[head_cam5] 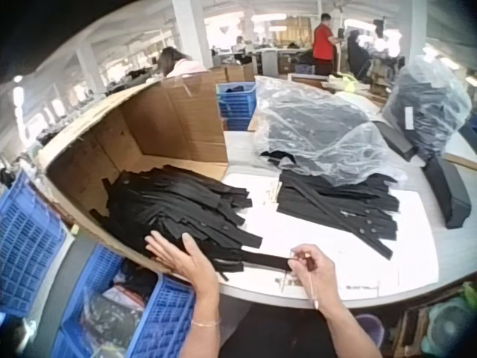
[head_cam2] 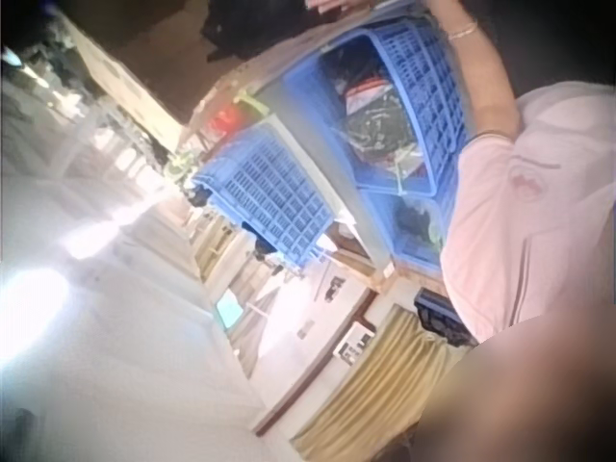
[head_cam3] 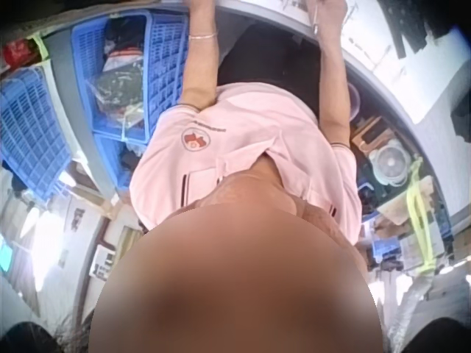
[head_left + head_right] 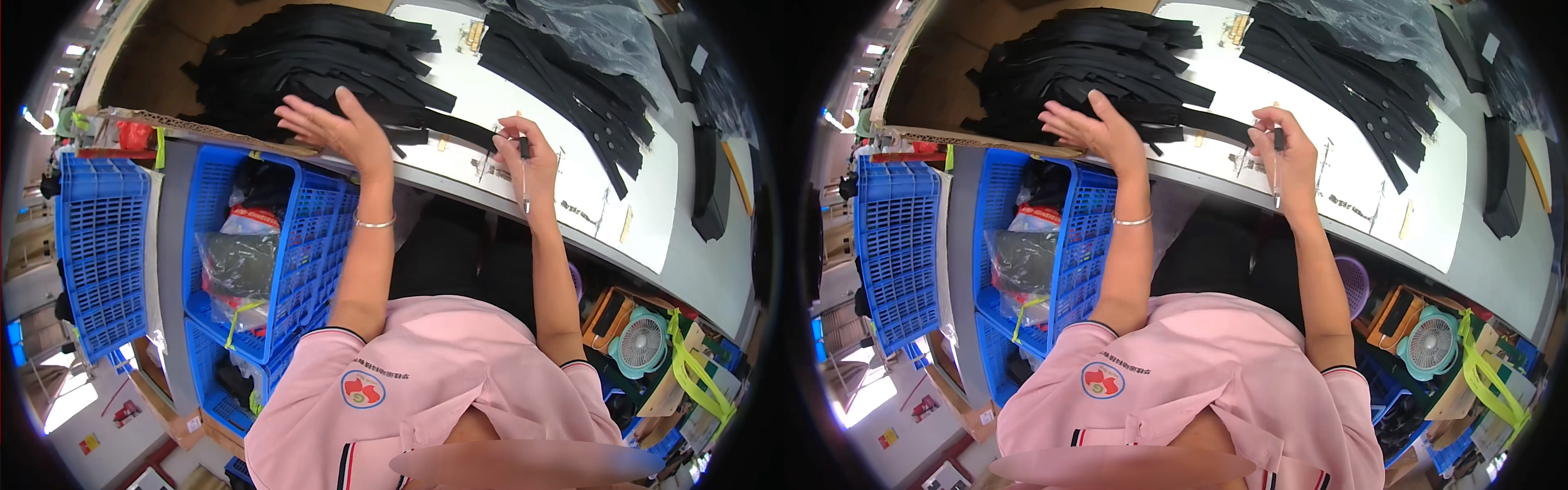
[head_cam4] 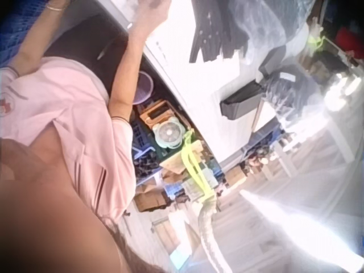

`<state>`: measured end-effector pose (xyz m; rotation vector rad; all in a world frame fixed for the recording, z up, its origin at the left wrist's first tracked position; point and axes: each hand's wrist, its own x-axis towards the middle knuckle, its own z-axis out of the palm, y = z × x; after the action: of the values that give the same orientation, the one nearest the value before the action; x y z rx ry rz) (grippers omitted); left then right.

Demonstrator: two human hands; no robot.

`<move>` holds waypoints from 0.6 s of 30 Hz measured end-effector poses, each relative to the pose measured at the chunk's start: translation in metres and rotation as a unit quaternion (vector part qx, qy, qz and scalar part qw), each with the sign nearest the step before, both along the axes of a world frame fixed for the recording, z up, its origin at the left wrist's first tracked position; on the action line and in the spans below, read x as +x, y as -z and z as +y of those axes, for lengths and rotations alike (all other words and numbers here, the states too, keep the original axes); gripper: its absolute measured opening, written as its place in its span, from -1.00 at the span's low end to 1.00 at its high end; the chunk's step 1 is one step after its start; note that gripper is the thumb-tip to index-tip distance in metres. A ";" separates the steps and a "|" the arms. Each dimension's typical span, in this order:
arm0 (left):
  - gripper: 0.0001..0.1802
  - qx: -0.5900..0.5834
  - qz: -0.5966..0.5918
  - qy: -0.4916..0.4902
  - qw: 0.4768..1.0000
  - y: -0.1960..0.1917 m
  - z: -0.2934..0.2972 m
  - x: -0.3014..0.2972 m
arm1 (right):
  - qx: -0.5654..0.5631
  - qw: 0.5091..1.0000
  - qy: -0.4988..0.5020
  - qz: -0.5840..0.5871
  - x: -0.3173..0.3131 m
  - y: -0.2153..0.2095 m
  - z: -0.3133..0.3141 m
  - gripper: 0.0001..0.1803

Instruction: Marking and organizing black fabric strips on a workstation using a pen.

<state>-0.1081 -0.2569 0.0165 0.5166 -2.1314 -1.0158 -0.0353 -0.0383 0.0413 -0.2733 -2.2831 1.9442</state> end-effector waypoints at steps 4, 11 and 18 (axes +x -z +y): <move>-0.13 -0.029 0.076 0.037 0.996 0.006 -0.007 0.029 | 0.004 1.000 0.021 -0.003 0.008 0.002 0.020 -0.75; -0.21 -0.054 0.086 0.092 0.991 0.015 -0.004 0.048 | 0.181 0.965 0.097 0.164 0.036 0.029 0.059 -0.75; -0.35 -0.122 0.098 0.243 0.957 0.006 0.034 0.066 | 0.337 0.903 0.141 0.224 0.083 0.033 0.109 -0.70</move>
<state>-0.0418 -0.2233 0.0101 -0.2350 -2.2059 -0.9870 0.0477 0.0709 0.0083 -0.0578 -2.2619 0.8754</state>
